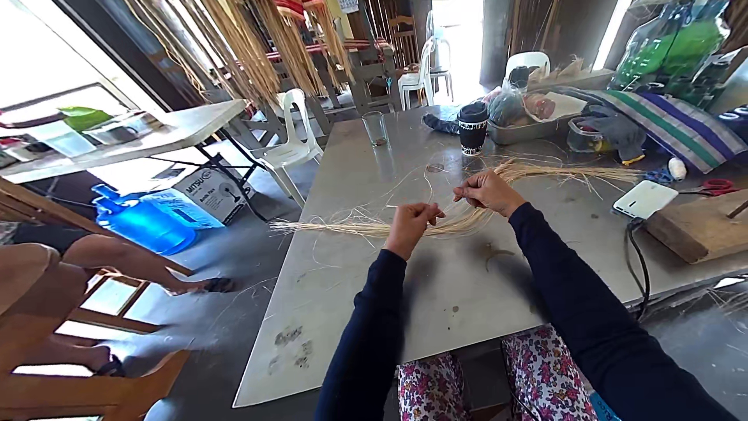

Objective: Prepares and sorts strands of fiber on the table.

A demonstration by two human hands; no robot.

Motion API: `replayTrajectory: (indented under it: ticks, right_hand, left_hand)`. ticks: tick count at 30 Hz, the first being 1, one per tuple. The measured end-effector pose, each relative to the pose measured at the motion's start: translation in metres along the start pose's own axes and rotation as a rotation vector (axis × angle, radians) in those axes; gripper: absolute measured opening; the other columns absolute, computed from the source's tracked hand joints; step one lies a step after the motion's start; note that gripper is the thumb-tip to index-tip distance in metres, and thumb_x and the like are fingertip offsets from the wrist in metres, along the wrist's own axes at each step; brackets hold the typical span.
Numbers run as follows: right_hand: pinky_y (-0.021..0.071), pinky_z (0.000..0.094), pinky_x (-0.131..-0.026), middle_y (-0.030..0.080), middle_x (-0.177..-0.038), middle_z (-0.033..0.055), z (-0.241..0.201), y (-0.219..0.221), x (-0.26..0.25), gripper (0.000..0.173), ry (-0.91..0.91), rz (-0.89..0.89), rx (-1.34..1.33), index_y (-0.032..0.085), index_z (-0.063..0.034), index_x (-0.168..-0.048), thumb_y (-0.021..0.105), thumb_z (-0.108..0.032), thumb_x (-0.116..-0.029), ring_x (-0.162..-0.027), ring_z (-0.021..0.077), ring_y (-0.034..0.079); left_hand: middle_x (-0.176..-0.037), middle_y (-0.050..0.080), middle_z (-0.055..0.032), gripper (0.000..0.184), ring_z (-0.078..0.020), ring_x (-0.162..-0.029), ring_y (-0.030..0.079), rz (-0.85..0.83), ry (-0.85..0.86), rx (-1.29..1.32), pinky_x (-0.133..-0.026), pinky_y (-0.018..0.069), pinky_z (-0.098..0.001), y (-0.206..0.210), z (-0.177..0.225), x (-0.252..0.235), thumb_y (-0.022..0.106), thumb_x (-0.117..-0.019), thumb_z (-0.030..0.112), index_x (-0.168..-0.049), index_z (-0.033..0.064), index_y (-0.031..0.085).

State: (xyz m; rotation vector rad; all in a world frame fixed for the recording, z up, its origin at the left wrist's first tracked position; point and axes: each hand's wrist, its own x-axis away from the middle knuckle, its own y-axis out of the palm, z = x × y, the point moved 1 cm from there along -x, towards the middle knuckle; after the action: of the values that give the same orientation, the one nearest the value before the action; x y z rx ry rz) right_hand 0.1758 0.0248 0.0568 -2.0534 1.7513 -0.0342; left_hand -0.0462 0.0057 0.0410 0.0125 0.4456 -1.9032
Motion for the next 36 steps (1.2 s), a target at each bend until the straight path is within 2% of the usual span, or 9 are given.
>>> replayTrajectory:
  ticks: [6,13,16,19,22,24,26,31,36]
  right_hand:
    - [0.0272,0.0175,-0.04,0.044,-0.05,-0.0104,0.008,-0.02,0.008,0.042,0.184,0.031,-0.242,0.071,-0.0025,-0.089,0.045,-0.027,-0.1109,-0.04,-0.0013,0.031]
    - [0.0278,0.0185,-0.04,0.04,-0.054,-0.0119,0.021,-0.043,0.006,0.037,0.198,0.521,-0.314,0.071,-0.0058,-0.095,0.049,-0.033,-0.1086,-0.041,-0.0007,0.029]
    - [0.0504,0.0473,-0.083,0.07,-0.099,0.0156,0.029,-0.066,0.016,0.042,0.356,0.934,0.014,0.072,0.0007,-0.11,0.057,-0.039,-0.1041,-0.089,0.0253,0.064]
    - [0.0448,0.056,-0.101,0.067,-0.119,0.0251,0.049,-0.085,0.02,0.046,0.473,1.067,0.095,0.068,0.004,-0.118,0.05,-0.037,-0.1071,-0.116,0.038,0.062]
    - [0.042,0.0612,-0.105,0.059,-0.137,0.0294,0.046,-0.084,0.023,0.052,0.601,0.965,0.452,0.061,0.0025,-0.134,0.045,-0.04,-0.1083,-0.132,0.044,0.054]
    - [0.0151,0.0757,-0.117,0.025,-0.159,0.0393,0.036,-0.072,0.02,0.069,0.472,0.892,0.685,0.037,0.0049,-0.155,0.053,-0.038,-0.1036,-0.151,0.0565,0.017]
    - [0.0076,0.0776,-0.117,0.017,-0.162,0.0397,0.02,-0.053,0.014,0.07,0.195,0.898,0.831,0.034,0.002,-0.158,0.057,-0.03,-0.1,-0.152,0.0585,0.006]
    - [0.0492,0.049,-0.103,0.072,-0.112,0.0206,0.0,0.015,0.0,0.017,-0.388,0.556,0.501,0.078,-0.0009,-0.103,0.067,-0.011,-0.0951,-0.115,0.0355,0.065]
    - [0.0493,0.0377,-0.099,0.069,-0.126,0.0206,-0.004,0.048,0.0,0.034,-0.144,0.092,-0.113,0.066,0.0067,-0.128,0.067,-0.007,-0.0971,-0.11,0.0227,0.065]
  left_hand:
    - [-0.064,0.055,0.0084,0.023,0.0041,-0.045,0.036,-0.013,-0.082,0.36,-0.043,0.0311,-0.0122,-0.014,0.0,-0.006,0.05,-0.1037,0.003,-0.087,0.007,0.065]
    - [-0.063,0.05,0.0092,0.032,0.0032,-0.045,0.035,0.098,-0.088,0.589,-0.042,0.0284,-0.0119,-0.02,-0.007,-0.009,0.038,-0.1091,0.008,-0.085,0.0144,0.058]
    - [-0.064,0.05,0.0088,0.029,0.0027,-0.045,0.034,0.166,-0.132,0.604,-0.042,0.0289,-0.012,-0.017,-0.012,-0.012,0.039,-0.11,0.01,-0.087,0.014,0.058]
    - [-0.061,0.048,0.0093,0.028,0.0028,-0.044,0.035,0.233,-0.175,0.611,-0.041,0.0298,-0.0119,-0.015,-0.013,-0.014,0.041,-0.1105,0.014,-0.088,0.0136,0.058]
    - [-0.06,0.046,0.0098,0.027,0.003,-0.043,0.035,0.289,-0.209,0.605,-0.04,0.0292,-0.0117,-0.014,-0.015,-0.014,0.041,-0.111,0.016,-0.09,0.0132,0.058]
    - [-0.06,0.045,0.0099,0.027,0.0026,-0.043,0.034,0.287,-0.22,0.617,-0.04,0.0288,-0.0119,-0.014,-0.015,-0.014,0.041,-0.1111,0.017,-0.091,0.0133,0.058]
    - [-0.06,0.045,0.0096,0.027,0.0021,-0.043,0.034,0.266,-0.223,0.632,-0.04,0.0287,-0.012,-0.011,-0.014,-0.014,0.041,-0.1111,0.018,-0.091,0.0133,0.058]
    - [-0.061,0.048,0.0095,0.028,0.0026,-0.044,0.035,0.225,-0.218,0.631,-0.04,0.0291,-0.0117,-0.005,-0.014,-0.013,0.042,-0.111,0.018,-0.089,0.0134,0.059]
    - [-0.061,0.048,0.0099,0.03,0.0032,-0.043,0.035,0.182,-0.204,0.656,-0.04,0.0298,-0.0113,-0.002,-0.013,-0.011,0.04,-0.111,0.016,-0.088,0.0146,0.059]
